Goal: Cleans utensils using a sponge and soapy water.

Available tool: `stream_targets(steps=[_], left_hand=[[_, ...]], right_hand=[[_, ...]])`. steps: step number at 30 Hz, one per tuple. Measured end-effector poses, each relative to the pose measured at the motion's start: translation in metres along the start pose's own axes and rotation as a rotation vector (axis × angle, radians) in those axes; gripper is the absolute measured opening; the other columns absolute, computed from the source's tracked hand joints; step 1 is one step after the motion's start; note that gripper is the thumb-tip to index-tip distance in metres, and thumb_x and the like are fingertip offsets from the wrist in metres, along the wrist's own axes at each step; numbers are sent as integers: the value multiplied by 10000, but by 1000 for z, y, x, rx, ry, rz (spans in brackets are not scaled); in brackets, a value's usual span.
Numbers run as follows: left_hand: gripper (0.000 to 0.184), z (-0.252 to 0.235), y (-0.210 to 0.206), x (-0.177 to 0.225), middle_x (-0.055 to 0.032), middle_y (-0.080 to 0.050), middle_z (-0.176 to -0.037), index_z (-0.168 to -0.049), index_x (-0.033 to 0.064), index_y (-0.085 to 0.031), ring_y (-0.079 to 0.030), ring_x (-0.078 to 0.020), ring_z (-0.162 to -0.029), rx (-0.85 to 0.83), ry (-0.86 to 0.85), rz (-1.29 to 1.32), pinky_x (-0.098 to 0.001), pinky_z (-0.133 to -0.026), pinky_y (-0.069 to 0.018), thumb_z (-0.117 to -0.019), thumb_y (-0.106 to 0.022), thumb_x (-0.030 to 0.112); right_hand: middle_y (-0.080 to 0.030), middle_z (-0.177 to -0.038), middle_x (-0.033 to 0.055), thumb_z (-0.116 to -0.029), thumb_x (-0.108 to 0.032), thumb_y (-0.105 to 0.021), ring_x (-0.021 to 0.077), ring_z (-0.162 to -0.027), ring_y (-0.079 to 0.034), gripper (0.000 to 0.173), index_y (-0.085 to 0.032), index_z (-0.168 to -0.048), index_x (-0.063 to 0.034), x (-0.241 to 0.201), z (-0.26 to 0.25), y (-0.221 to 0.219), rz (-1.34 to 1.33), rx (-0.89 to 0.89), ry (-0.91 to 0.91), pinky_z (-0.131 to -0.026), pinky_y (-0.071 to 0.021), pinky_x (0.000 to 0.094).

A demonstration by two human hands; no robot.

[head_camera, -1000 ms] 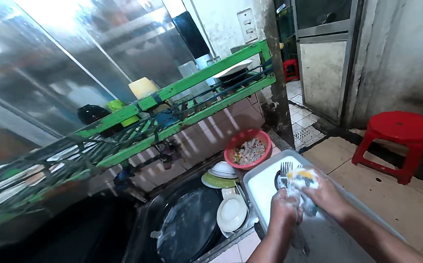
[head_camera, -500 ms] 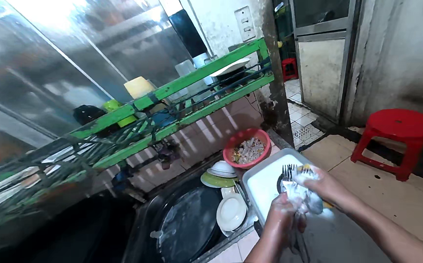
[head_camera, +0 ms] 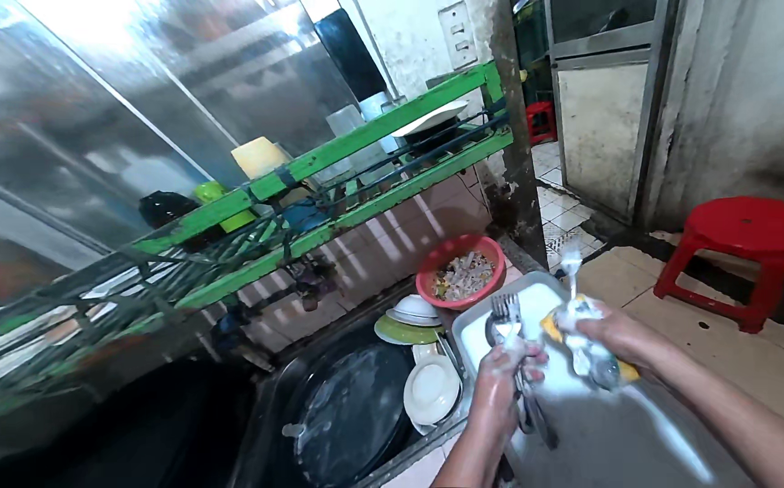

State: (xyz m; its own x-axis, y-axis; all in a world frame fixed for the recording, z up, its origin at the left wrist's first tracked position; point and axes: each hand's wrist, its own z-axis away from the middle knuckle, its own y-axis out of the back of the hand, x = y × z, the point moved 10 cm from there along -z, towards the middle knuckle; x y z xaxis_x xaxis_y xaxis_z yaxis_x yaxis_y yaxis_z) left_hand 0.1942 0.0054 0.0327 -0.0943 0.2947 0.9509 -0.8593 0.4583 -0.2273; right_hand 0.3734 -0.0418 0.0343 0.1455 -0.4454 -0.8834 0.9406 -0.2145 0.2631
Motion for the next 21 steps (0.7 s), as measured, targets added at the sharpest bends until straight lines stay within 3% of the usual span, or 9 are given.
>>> stream_targets(steps=[2,4,6,8,10,12,14,17,21], left_hand=[[266,-3,-6,5,-165,-706,-1184,-1113,-58,-678,-670,-217,-1098,-48,-40,48,-364,-956,-547,-1041,-472,95],[252,-3,-19,6,-143,-714,-1112,-1123,-45,-685,-675,-202,-1053,-98,-18,36,-373,-948,-555,-1031,-507,108],[241,-5,-22,5,-132,-735,-975,-1085,-48,-678,-706,-194,-918,-84,31,44,-354,-844,-585,-1037,-495,102],[214,-10,-10,7,-129,-701,-804,-1057,-64,-636,-704,-206,-737,20,72,155,-346,-712,-604,-1061,-480,83],[207,-18,7,8,-83,-594,-699,-1057,-51,-605,-626,-189,-586,120,86,247,-350,-620,-605,-1078,-461,97],[236,-20,17,8,-41,-529,-648,-1070,-45,-617,-549,-142,-495,164,104,228,-298,-517,-565,-1088,-448,118],[265,-13,10,1,-28,-524,-634,-1068,-35,-628,-540,-128,-493,105,164,111,-278,-500,-537,-1099,-431,140],[217,3,-21,-15,-52,-618,-685,-995,-4,-576,-600,-123,-528,-47,249,-45,-263,-500,-539,-1082,-420,118],[215,4,-27,-17,-83,-645,-756,-1122,-43,-620,-595,-126,-516,-5,231,-68,-258,-486,-540,-1074,-510,135]], right_hand=[[-638,-1255,228,-961,-247,-704,332,-1149,-629,510,-556,-1400,-37,1,9,-25,177,-236,-1,-1014,-487,547],[-674,-1170,200,-915,-258,-729,308,-1080,-655,470,-621,-1306,-21,1,16,-58,267,-403,109,-960,-517,553],[-669,-1093,183,-927,-226,-723,284,-1004,-653,394,-631,-1237,-2,4,27,-85,343,-541,163,-898,-527,534],[-652,-1169,225,-942,-189,-727,338,-1061,-651,458,-575,-1331,-2,18,35,-96,450,-640,123,-938,-515,571],[-656,-1162,213,-918,-194,-756,338,-1051,-655,474,-579,-1323,-24,36,36,-90,508,-663,102,-920,-519,571],[-674,-1150,204,-886,-209,-781,340,-1048,-669,487,-599,-1306,-41,36,28,-68,490,-542,114,-910,-535,575],[-643,-1265,206,-904,-215,-768,327,-1163,-634,557,-556,-1399,-73,10,27,-37,286,-335,93,-1013,-500,545],[-692,-1183,112,-857,-182,-795,216,-1052,-688,510,-623,-1336,-147,-16,23,-9,-78,-65,129,-917,-576,432],[-710,-1110,147,-865,-61,-777,247,-967,-700,439,-656,-1285,-88,-6,14,11,-271,220,170,-852,-584,475]])
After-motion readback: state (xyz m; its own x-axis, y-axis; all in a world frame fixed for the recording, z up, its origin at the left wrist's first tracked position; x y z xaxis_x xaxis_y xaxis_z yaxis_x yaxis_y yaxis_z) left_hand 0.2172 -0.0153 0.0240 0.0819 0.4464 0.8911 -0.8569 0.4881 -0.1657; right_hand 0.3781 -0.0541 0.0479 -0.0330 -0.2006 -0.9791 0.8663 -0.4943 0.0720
